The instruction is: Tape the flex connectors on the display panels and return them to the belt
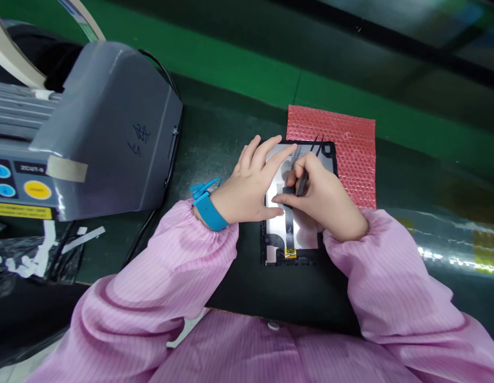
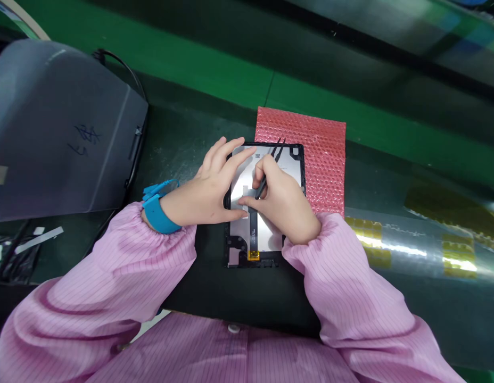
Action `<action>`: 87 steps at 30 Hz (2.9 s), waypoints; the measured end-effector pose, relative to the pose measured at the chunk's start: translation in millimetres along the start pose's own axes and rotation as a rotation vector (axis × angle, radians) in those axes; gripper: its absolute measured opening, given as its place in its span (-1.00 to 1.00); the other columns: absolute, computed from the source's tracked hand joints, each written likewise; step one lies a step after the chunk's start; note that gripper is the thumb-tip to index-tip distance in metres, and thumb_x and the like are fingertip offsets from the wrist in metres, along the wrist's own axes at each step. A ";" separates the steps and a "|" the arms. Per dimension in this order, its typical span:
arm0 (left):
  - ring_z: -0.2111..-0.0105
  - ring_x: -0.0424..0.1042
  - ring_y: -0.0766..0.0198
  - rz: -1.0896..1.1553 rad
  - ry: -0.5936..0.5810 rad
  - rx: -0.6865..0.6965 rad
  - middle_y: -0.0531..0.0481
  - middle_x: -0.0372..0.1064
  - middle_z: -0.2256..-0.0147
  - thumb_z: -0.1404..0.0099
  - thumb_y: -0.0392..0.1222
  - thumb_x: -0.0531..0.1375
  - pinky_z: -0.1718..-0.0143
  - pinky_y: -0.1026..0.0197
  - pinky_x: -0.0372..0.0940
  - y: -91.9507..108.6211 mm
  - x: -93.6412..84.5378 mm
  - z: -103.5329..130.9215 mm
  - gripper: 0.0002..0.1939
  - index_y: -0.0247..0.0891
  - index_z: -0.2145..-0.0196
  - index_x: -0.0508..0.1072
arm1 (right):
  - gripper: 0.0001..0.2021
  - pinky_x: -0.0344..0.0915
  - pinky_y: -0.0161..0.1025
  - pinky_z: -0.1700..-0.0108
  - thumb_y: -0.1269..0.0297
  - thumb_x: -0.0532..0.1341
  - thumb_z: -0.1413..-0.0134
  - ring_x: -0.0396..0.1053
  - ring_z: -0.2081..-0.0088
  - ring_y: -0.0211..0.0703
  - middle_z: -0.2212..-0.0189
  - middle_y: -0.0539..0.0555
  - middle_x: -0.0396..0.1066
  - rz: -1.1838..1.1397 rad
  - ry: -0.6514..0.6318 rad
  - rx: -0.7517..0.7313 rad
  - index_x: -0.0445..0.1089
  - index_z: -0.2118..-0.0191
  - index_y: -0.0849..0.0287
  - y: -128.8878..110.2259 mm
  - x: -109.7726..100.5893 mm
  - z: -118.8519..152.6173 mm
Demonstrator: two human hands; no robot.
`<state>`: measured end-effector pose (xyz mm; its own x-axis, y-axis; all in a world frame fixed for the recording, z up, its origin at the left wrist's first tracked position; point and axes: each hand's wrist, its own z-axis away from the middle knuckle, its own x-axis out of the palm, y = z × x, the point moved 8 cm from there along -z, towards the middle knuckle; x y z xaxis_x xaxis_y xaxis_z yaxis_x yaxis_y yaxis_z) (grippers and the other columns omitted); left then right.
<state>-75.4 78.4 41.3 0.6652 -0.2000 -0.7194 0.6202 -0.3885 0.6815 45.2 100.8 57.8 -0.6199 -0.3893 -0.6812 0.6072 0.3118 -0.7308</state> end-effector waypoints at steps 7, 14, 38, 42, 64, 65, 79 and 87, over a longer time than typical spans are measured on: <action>-0.42 -0.40 -0.46 -0.006 0.000 0.000 -0.35 -0.27 -0.44 0.00 -0.01 0.47 -0.35 -0.49 -0.25 -2.9 0.0 0.4 0.20 -0.18 -0.44 -0.10 | -0.59 0.23 -0.16 0.34 0.14 0.43 -0.05 0.33 0.43 -0.14 0.38 -0.05 0.34 0.112 0.341 0.002 0.14 0.25 0.03 12.5 -38.9 -21.1; -0.42 -0.50 -0.46 -0.047 -0.096 -0.020 -0.29 -0.44 -0.48 -0.09 -0.02 0.44 -0.35 -0.49 -0.29 -3.5 3.7 -0.2 0.16 -0.13 -0.45 -0.14 | -0.50 0.05 -0.17 0.47 -0.11 0.41 -0.01 0.18 0.61 -0.12 0.62 -0.09 0.17 0.326 0.442 0.255 0.08 0.32 -0.01 73.5 -126.4 24.8; -0.44 -0.50 -0.38 -0.065 -0.101 -0.125 -0.40 -0.43 -0.47 0.02 0.06 0.53 -0.38 -0.40 -0.21 -14.2 -0.2 0.6 0.29 -0.22 -0.45 -0.12 | -0.59 0.28 -0.05 0.24 -0.07 0.26 -0.10 0.41 0.30 0.07 0.32 0.07 0.38 0.333 0.390 0.273 0.04 0.25 0.01 42.2 -105.2 34.0; -0.44 -0.49 -0.40 -0.040 -0.087 -0.100 -0.39 -0.42 -0.47 0.03 0.07 0.53 -0.36 -0.44 -0.21 -15.9 0.5 0.8 0.27 -0.18 -0.44 -0.09 | -0.60 0.15 -0.17 0.41 -0.06 0.27 -0.09 0.34 0.52 -0.04 0.55 -0.07 0.32 0.272 0.078 0.419 0.04 0.31 0.01 54.7 -60.1 34.3; -0.43 -0.19 -0.21 -0.042 0.255 -0.070 -0.27 -0.10 -0.41 -0.42 0.05 0.12 -0.37 -0.39 -0.17 -10.1 -19.3 -4.3 -0.33 -0.14 -0.37 0.04 | -0.43 0.27 -0.13 0.25 -0.13 0.39 0.12 0.35 0.29 -0.09 0.29 -0.01 0.31 -0.010 0.488 0.330 0.02 0.25 0.01 100.2 -95.2 42.8; -0.44 -0.23 -0.24 -0.097 0.143 -0.044 -0.24 -0.10 -0.43 -0.41 0.07 0.14 -0.36 -0.43 -0.23 -4.5 -10.0 -5.4 -0.32 -0.11 -0.38 0.05 | -0.45 0.28 -0.09 0.22 -0.13 0.37 0.08 0.38 0.25 -0.03 0.25 0.04 0.34 0.090 0.496 0.343 0.02 0.25 0.01 98.4 -98.7 45.1; -0.44 -0.21 -0.26 -0.405 -0.067 -0.026 -0.26 -0.08 -0.44 -0.33 0.33 0.17 -0.36 -0.45 -0.34 1.2 12.7 -4.2 -0.08 -0.21 -0.43 0.00 | -0.37 0.35 -0.21 0.39 -0.05 0.42 0.14 0.35 0.42 -0.15 0.37 -0.09 0.30 -0.346 0.404 0.425 -0.05 0.17 -0.03 112.3 -88.9 40.6; -0.44 -0.21 -0.31 -0.410 -0.005 -0.094 -0.26 -0.12 -0.45 -0.40 0.14 0.19 -0.38 -0.36 -0.22 -2.5 5.7 -5.3 -0.25 -0.21 -0.41 0.11 | -0.56 0.41 -0.07 0.08 0.10 0.19 -0.06 0.40 0.22 -0.16 0.26 -0.06 0.13 -0.361 0.940 0.347 -0.22 0.26 -0.04 137.8 -117.3 -18.8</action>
<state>-70.9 83.0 36.1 0.3537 -0.0506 -0.9340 0.8684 -0.3533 0.3479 192.3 205.7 36.3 -0.8361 0.4628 -0.2944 0.3270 -0.0105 -0.9450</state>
